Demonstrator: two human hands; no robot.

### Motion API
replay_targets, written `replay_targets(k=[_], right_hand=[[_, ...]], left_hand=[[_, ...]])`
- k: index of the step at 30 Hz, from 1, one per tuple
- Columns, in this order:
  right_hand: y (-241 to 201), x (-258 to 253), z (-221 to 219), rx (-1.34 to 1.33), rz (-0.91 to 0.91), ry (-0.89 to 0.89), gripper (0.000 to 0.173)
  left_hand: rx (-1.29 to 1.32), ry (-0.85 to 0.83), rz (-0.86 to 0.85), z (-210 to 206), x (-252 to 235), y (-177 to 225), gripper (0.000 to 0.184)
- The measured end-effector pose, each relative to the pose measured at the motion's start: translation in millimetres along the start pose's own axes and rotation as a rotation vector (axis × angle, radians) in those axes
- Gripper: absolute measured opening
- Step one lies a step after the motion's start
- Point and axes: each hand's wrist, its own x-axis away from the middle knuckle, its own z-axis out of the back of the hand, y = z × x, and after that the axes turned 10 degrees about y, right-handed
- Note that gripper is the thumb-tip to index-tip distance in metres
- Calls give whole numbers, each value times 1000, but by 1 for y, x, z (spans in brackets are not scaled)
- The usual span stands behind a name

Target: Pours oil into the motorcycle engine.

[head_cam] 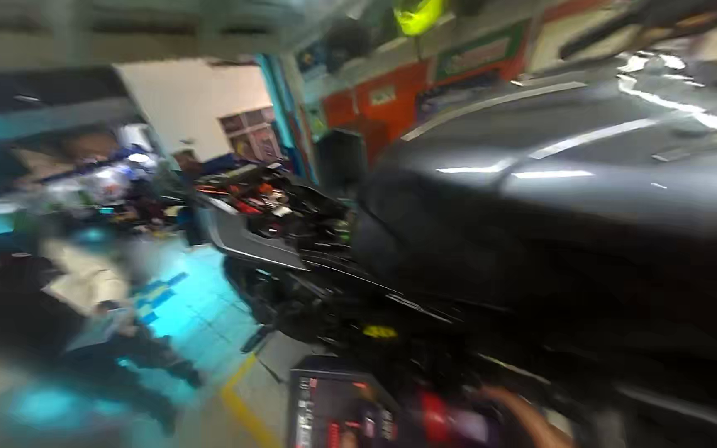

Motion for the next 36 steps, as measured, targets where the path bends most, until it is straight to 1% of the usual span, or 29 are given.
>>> replay_targets(k=[2, 3, 4, 6, 7, 11, 14, 16, 19, 22, 24, 25, 27, 29, 31, 33, 34, 36], right_hand=[[9, 7, -2, 17, 28, 70, 65], [13, 8, -4, 23, 28, 95, 66], [16, 9, -4, 21, 31, 106, 68], [17, 10, -3, 10, 14, 96, 69], [17, 10, -2, 9, 6, 89, 68], [17, 10, -2, -14, 21, 89, 65], [18, 11, -3, 5, 16, 99, 65], [18, 11, -4, 1, 24, 110, 65], [19, 11, -5, 6, 35, 115, 67], [19, 12, -6, 10, 23, 124, 69], [18, 12, -7, 7, 14, 134, 68], [18, 12, -9, 6, 13, 140, 68], [17, 11, -10, 9, 7, 146, 68], [15, 11, -4, 34, -2, 157, 66], [11, 13, 1, 65, 5, 166, 66], [9, 14, 1, 67, 12, 138, 68], [8, 14, 1, 36, 4, 115, 69], [5, 9, -3, -44, -20, 78, 67]], left_hand=[[-19, 12, 32, 1, 1, 1, 44], [-20, -5, 49, 6, -2, 0, 49], [-17, -30, 54, 12, -6, -2, 52], [-17, -113, 41, 26, -12, -6, 51], [-13, -125, 40, 26, -12, -5, 50], [0, -83, 23, 5, -5, 0, 46], [-6, -66, 28, 8, -6, 0, 57], [13, -38, 17, 7, -9, 0, 58], [7, -45, -16, 12, -17, -3, 57], [29, -114, -20, 29, -31, -9, 49], [50, -158, -18, 33, -33, -9, 47], [63, -151, -11, 26, -29, -6, 47], [60, -84, 17, -1, -14, 4, 49], [21, -69, 33, -13, -7, 3, 51], [-23, -39, 35, -19, -1, 0, 56], [-32, 16, 39, -21, -1, -1, 62], [-47, 41, 47, -21, -2, -1, 64], [-51, 58, 61, -21, -5, 1, 76]])
